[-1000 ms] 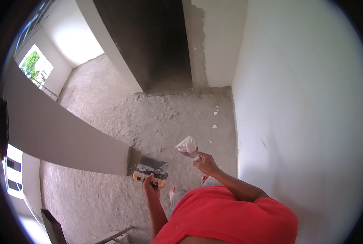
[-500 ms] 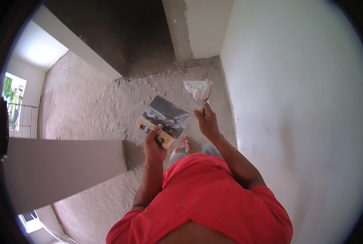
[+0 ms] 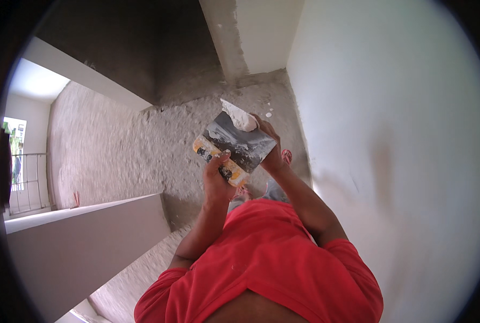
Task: The person applies plaster to a wall using a trowel and a smaller scraper. They repeatedly scoop plaster from a board and spread it onto the wall surface, smoothing it with the trowel. The person occasionally pauses to reload the trowel from the board.
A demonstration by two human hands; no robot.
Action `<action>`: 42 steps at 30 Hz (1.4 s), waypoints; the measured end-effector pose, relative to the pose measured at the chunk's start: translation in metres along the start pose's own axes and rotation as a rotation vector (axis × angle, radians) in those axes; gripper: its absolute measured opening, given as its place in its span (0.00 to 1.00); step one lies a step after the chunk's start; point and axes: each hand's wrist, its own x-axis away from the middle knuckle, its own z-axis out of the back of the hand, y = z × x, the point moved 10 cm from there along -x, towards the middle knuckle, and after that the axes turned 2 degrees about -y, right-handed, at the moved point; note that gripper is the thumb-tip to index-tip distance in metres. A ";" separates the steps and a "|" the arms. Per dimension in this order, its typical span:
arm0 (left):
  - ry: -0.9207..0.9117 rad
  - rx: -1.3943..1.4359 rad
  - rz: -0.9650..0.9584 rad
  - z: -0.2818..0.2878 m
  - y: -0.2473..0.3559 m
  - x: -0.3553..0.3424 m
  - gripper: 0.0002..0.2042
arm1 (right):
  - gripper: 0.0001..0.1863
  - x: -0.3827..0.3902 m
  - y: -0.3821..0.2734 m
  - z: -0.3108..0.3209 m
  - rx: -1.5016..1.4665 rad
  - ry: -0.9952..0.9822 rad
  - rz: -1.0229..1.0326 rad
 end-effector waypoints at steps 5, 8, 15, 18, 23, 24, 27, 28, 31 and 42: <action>-0.041 0.004 -0.078 -0.003 0.006 0.007 0.20 | 0.32 -0.013 -0.020 0.008 0.326 -0.127 0.239; -0.061 0.024 -0.148 -0.017 0.014 0.017 0.19 | 0.29 -0.013 -0.019 0.016 0.432 -0.208 0.316; -0.081 0.061 -0.385 -0.014 0.031 0.035 0.18 | 0.24 0.052 0.080 0.077 0.659 -0.332 -0.058; -0.022 0.083 -0.443 -0.019 0.036 0.049 0.18 | 0.22 0.099 0.101 0.112 0.633 -0.319 -0.296; 0.009 0.060 -0.474 -0.024 0.041 0.061 0.18 | 0.18 0.161 0.102 0.150 0.751 -0.414 -0.545; 0.017 0.052 -0.470 -0.022 0.041 0.062 0.18 | 0.18 0.169 0.100 0.157 0.771 -0.429 -0.574; 0.012 0.009 -0.417 -0.012 0.038 0.062 0.21 | 0.19 0.199 0.098 0.187 0.867 -0.407 -0.664; 0.016 0.029 -0.424 -0.015 0.040 0.066 0.20 | 0.20 0.207 0.094 0.193 0.865 -0.407 -0.704; 0.025 0.056 -0.442 -0.021 0.047 0.075 0.18 | 0.20 0.218 0.092 0.208 0.760 -0.388 -0.786; 0.033 -0.026 -0.339 -0.007 0.043 0.082 0.20 | 0.16 0.284 0.073 0.248 0.388 -0.459 -1.139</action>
